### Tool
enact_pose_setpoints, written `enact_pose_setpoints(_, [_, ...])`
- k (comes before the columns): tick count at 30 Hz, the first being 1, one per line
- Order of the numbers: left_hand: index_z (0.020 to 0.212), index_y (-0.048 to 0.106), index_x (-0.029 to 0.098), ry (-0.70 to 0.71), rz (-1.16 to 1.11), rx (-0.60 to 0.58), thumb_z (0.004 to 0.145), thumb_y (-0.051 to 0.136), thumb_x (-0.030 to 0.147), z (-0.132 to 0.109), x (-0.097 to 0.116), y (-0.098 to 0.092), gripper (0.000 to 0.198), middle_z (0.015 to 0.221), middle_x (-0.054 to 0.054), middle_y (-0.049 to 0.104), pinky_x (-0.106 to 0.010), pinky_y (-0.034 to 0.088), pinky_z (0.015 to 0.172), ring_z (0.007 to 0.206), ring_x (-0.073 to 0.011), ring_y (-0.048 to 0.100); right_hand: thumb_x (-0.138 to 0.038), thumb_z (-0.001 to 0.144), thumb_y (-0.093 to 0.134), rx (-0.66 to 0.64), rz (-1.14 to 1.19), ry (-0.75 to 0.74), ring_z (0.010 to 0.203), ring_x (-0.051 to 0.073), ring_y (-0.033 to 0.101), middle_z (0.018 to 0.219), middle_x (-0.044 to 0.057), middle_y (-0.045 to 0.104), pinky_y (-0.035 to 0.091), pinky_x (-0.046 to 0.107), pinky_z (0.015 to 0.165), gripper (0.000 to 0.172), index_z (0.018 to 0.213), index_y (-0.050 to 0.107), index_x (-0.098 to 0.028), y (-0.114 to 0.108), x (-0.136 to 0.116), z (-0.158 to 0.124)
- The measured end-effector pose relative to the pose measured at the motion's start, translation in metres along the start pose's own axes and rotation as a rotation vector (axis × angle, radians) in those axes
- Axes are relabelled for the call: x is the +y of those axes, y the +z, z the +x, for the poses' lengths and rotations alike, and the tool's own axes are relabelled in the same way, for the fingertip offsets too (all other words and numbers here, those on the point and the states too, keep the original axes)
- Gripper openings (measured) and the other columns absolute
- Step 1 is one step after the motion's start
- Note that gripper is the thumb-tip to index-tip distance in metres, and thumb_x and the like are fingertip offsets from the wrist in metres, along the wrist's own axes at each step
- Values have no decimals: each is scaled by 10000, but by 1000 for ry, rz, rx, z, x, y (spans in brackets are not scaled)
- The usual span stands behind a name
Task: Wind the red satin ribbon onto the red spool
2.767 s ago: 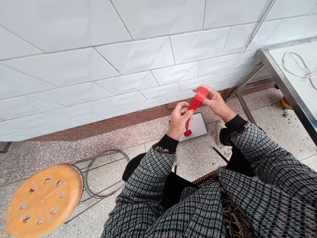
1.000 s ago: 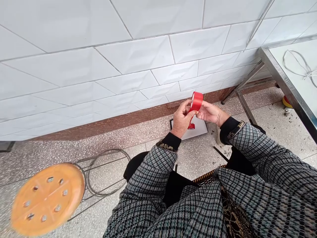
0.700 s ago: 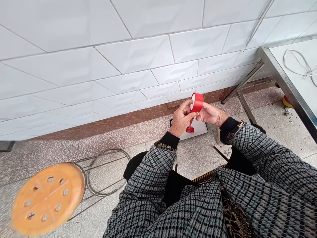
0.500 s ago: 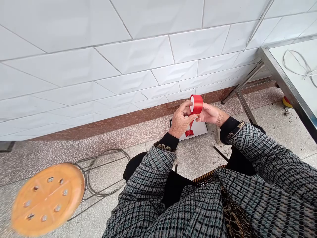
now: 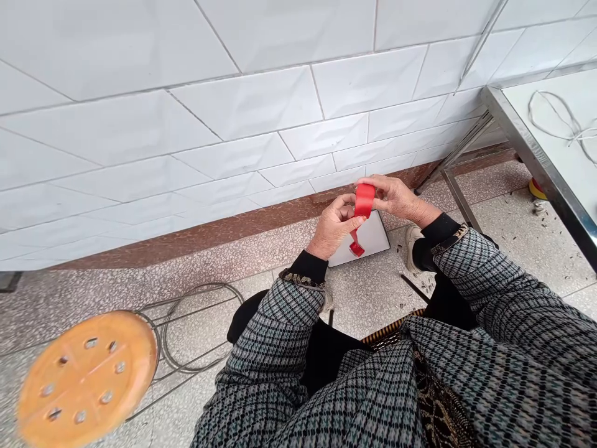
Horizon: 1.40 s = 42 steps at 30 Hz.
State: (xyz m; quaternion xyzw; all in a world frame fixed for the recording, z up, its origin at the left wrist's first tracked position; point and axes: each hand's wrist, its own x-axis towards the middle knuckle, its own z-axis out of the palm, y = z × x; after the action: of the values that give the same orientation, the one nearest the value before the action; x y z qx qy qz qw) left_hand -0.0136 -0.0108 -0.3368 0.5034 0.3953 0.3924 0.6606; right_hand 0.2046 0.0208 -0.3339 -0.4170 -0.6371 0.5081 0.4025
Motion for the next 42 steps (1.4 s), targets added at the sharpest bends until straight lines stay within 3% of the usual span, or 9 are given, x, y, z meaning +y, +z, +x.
enact_pose_setpoints(4, [1091,635,222,35,-66,139,754,880,345,2,-6,10,434,752,38,654,-257,461,642,634,-107,566,-302,785,868,140,19,79,997,234,621,1184,45,762,544,353,861,417,1193,790,-270,3,4,2])
enact_pose_setpoints(8, [959,596,211,47,-116,202,771,859,390,5,-11,16,369,792,26,647,-256,461,646,640,-93,550,-370,781,862,220,159,124,984,220,649,1067,22,767,545,335,866,406,1159,782,-247,9,9,4])
enact_pose_setpoints(13, [911,624,202,30,-89,212,771,871,478,5,-14,18,396,728,34,609,-261,440,596,594,-96,528,-428,793,821,260,265,196,873,195,625,881,-1,728,520,296,744,336,1064,763,-237,14,14,6])
enact_pose_setpoints(17, [842,670,190,-5,-103,168,746,884,555,2,-15,20,434,640,37,569,-249,365,533,543,-90,479,-380,782,823,334,284,160,1007,223,653,1029,16,765,536,308,790,387,1137,745,-246,12,13,9])
enact_pose_setpoints(21, [776,657,200,8,-110,153,766,862,585,1,-12,21,437,559,54,501,-245,323,516,501,-85,415,-369,790,838,295,325,213,879,185,652,953,-1,772,513,282,722,313,1070,771,-247,9,10,8])
enact_pose_setpoints(27, [669,629,193,74,37,204,794,841,559,2,-9,20,441,645,7,593,-268,394,608,637,-124,493,-383,784,872,171,451,366,782,136,666,879,14,785,473,236,653,257,959,782,-218,8,5,5])
enact_pose_setpoints(32, [728,628,194,102,109,242,811,837,430,3,-16,22,325,680,25,592,-271,393,626,645,-119,476,-426,746,943,65,592,434,802,145,691,955,46,813,532,246,668,373,1004,784,-209,11,5,2])
enact_pose_setpoints(35, [862,626,208,156,99,262,801,842,303,4,-22,23,244,679,48,595,-263,403,626,624,-115,508,-407,751,961,28,656,437,789,148,696,941,49,812,565,258,683,374,1003,777,-201,13,6,1])
enact_pose_setpoints(42, [1237,679,246,232,156,178,829,811,163,8,-29,18,437,635,84,542,-260,424,628,600,-113,519,-312,765,934,-59,723,528,709,133,686,846,40,799,568,221,633,325,1015,774,-179,9,12,2])
